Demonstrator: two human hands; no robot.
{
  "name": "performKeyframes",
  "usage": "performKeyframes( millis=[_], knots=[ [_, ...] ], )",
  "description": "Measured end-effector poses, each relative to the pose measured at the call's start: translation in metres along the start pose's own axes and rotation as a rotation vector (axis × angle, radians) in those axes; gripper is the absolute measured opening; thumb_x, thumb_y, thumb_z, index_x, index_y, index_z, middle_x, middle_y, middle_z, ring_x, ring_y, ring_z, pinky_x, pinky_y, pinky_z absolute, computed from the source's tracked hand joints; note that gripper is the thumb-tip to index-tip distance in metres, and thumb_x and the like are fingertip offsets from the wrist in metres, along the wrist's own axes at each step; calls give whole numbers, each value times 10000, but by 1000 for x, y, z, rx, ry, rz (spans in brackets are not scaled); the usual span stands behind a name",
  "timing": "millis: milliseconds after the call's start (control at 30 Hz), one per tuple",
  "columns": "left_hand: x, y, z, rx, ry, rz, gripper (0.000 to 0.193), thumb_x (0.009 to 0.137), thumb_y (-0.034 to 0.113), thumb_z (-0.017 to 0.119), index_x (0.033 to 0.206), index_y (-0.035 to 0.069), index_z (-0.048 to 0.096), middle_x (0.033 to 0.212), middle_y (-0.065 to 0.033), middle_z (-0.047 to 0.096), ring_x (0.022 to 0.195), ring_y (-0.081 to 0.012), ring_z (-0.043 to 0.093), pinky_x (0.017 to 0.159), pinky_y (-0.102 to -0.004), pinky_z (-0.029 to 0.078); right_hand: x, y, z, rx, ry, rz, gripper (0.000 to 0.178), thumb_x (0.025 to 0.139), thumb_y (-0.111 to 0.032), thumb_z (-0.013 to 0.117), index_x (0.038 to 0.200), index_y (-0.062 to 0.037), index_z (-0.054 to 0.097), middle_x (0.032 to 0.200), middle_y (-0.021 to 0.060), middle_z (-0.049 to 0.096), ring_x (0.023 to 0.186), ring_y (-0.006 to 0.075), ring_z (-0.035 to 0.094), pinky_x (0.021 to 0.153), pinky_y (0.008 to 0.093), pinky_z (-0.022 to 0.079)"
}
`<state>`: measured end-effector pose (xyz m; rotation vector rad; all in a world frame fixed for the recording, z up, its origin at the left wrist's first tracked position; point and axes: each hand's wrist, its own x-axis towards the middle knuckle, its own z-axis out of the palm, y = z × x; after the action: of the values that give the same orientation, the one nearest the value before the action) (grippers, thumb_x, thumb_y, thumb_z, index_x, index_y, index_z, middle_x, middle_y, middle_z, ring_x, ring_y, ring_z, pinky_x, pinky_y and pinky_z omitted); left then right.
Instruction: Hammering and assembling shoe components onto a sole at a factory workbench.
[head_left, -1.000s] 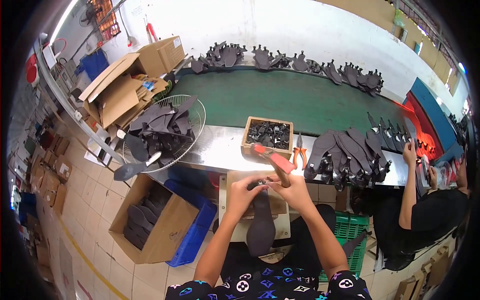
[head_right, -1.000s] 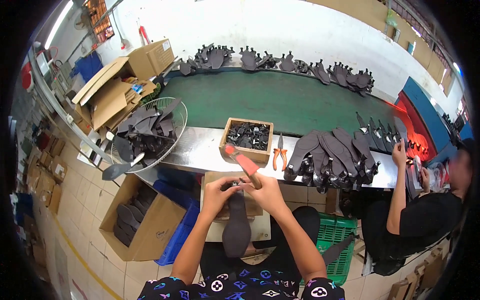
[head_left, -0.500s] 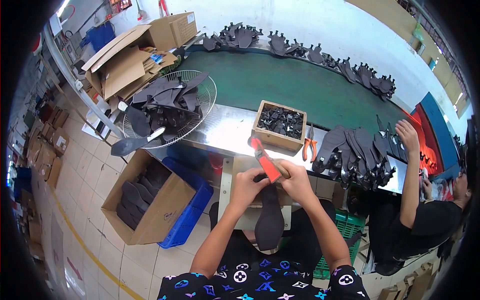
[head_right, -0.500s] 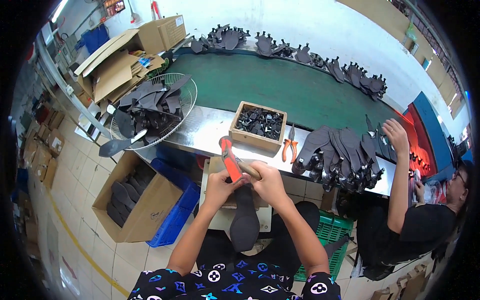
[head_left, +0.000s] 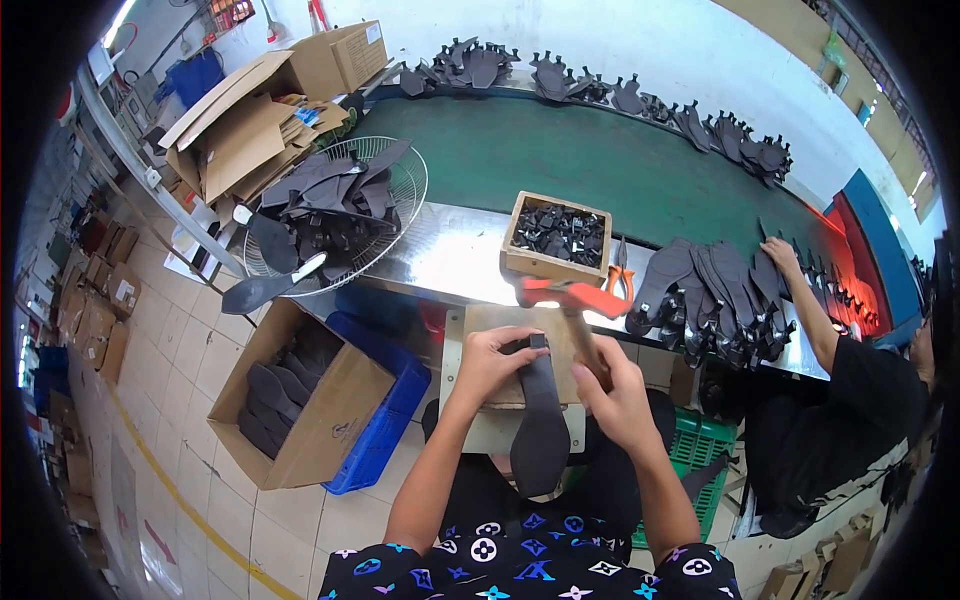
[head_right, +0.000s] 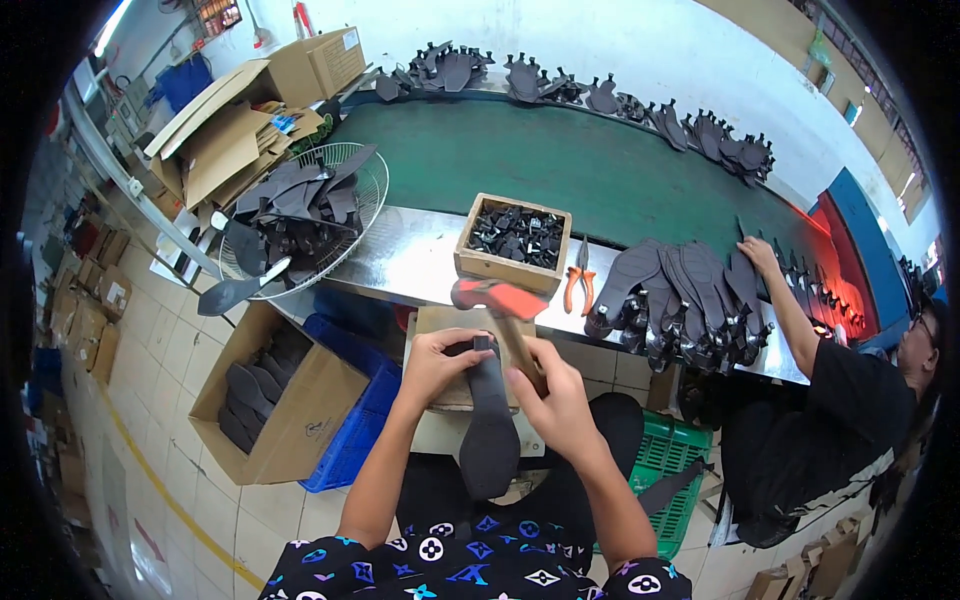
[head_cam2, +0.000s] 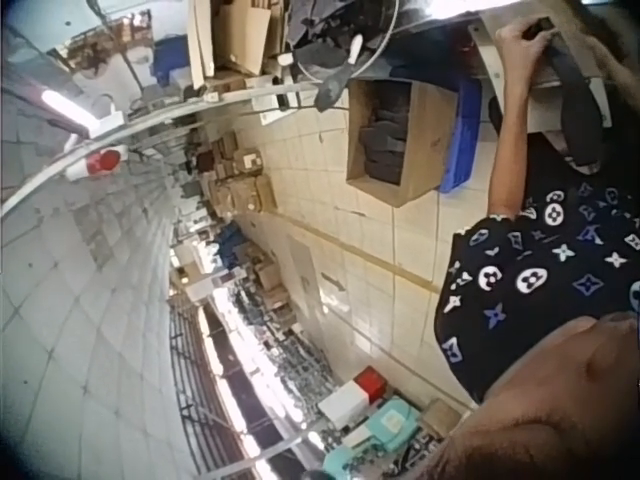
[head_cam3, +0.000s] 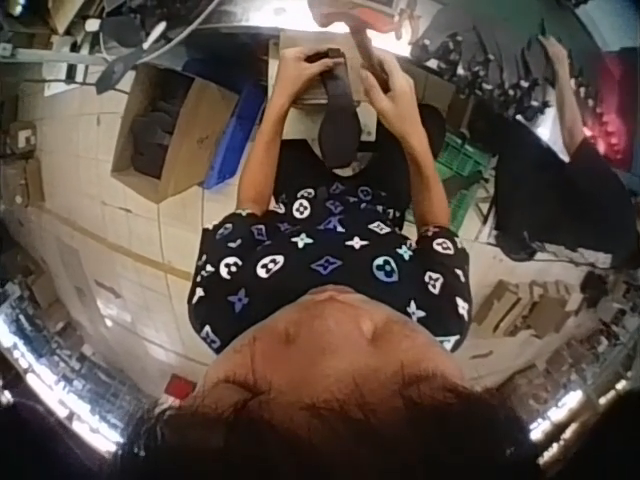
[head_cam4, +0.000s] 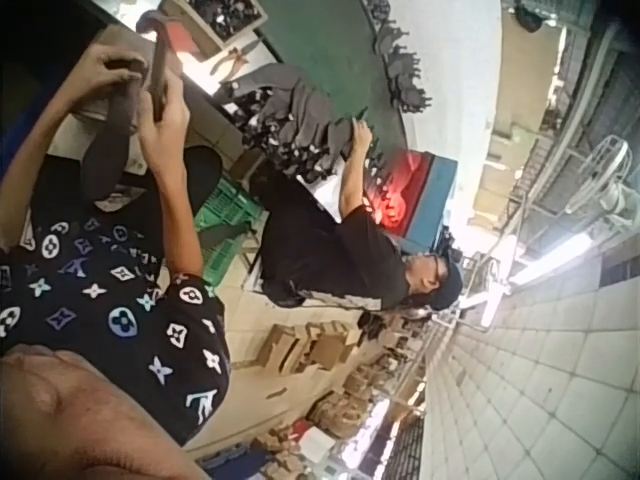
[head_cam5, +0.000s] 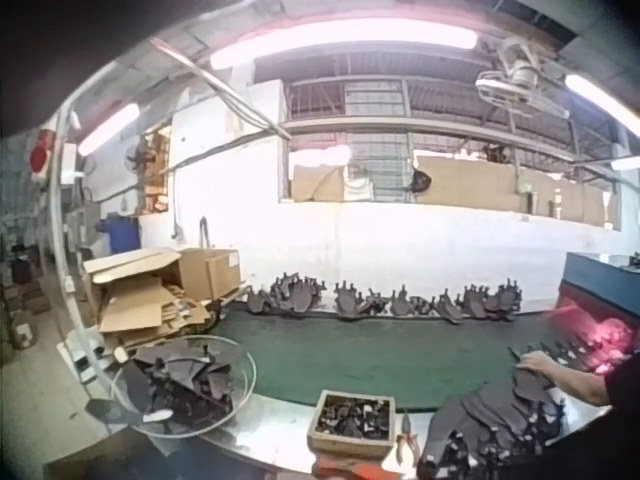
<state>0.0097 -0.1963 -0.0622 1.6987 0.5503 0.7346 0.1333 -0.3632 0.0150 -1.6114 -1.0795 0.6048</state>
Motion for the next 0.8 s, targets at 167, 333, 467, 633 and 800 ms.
performKeyframes(
  millis=[167,333,467,633,800],
  knots=[
    [-1,1,-3,-145,-60,-114,249,804,17,759,1051,-18,758,963,-72,758,822,-104,666,762,-258,541,-36,-23,-16,-252,-19,-226,537,954,-28,622,1458,14,444,905,186,635,756,298,658,721,353,528],
    [-2,7,-4,-72,-76,-130,359,801,40,766,1146,-41,705,1028,-76,754,890,-129,681,809,-274,543,-37,-29,-11,-415,-46,-236,535,938,-27,640,1440,23,459,1017,208,651,780,325,667,681,365,544],
    [-2,4,-11,147,-124,-60,731,792,136,796,1398,-80,449,1176,-118,720,1101,-231,665,951,-330,506,-45,-67,-28,-389,141,-558,555,930,-43,653,1450,-5,461,894,199,613,681,357,615,612,397,532],
    [2,-2,-15,491,-193,101,1188,769,405,819,1526,-123,70,1364,-143,618,1418,-304,418,1198,-402,246,-37,-5,-6,-545,-64,-325,555,883,41,668,1408,26,490,899,174,630,692,324,642,616,373,534],
    [0,-3,-25,635,-279,4,1161,775,430,801,1523,-121,103,1399,-93,603,1436,-293,393,1204,-438,221,-49,-87,-31,-299,90,-434,398,838,86,671,1227,131,598,1051,274,667,844,390,695,697,419,560]
  ],
)
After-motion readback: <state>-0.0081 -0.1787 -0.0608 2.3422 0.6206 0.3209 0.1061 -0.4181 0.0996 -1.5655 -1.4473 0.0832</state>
